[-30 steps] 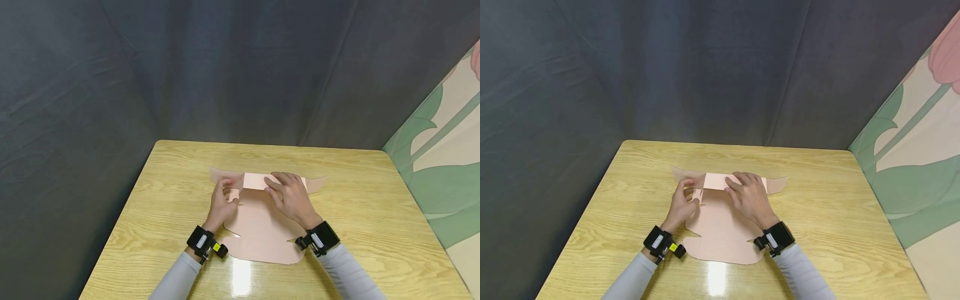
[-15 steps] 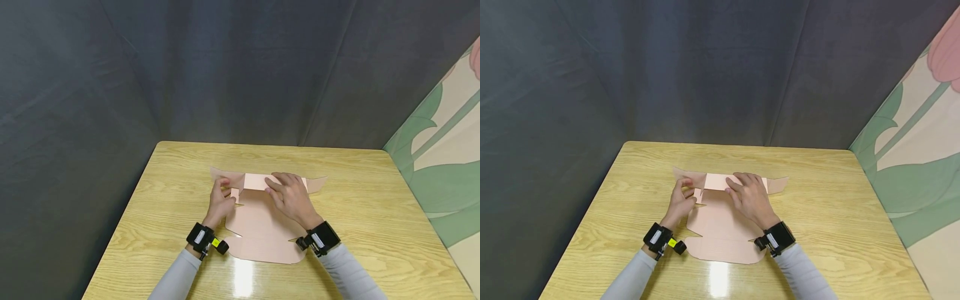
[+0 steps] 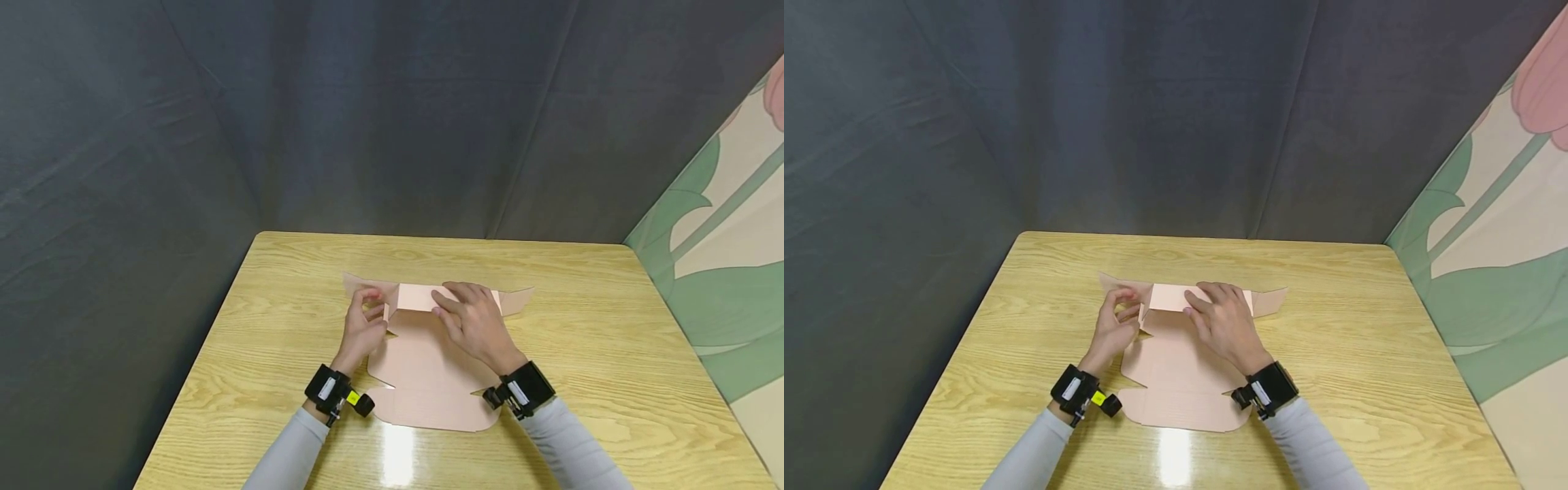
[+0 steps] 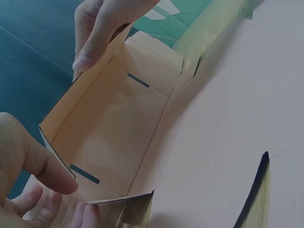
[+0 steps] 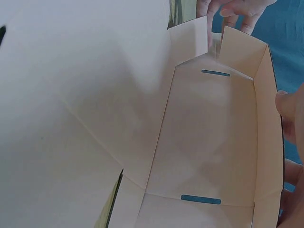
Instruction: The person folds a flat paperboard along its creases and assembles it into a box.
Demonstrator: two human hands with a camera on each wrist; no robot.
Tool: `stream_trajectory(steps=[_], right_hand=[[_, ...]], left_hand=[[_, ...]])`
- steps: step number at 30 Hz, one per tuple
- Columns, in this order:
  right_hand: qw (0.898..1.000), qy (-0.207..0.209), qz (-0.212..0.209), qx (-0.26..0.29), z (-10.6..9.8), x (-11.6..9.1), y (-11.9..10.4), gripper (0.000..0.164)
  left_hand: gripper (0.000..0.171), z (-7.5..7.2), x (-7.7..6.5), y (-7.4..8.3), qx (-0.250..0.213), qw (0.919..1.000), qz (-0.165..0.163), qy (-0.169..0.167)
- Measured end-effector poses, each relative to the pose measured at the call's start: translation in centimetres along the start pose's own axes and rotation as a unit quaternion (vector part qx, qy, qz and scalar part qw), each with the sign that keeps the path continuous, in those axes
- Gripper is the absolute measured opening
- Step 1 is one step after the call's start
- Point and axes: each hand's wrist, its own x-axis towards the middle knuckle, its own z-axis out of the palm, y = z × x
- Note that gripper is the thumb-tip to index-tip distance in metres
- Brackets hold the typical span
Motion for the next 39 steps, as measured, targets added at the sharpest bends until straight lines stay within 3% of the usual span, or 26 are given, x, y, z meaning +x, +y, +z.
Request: stream_trajectory(steps=[14,23,39], right_hand=[[1.0,-0.003,0.006,0.0,0.1,0.0,0.0,0.033],[1.0,-0.002,0.008,0.0,0.0,0.0,0.0,0.033],[1.0,0.002,0.01,-0.007,0.3,0.0,0.0,0.033]], left_hand=[[0.052,0.8,0.1,0.1,-0.02,0.9988,0.021,-0.04],[0.063,1.3,0.1,0.2,-0.018,0.9978,0.012,-0.062],[0.052,2.3,0.4,-0.5,0.062,0.9953,0.038,-0.064]])
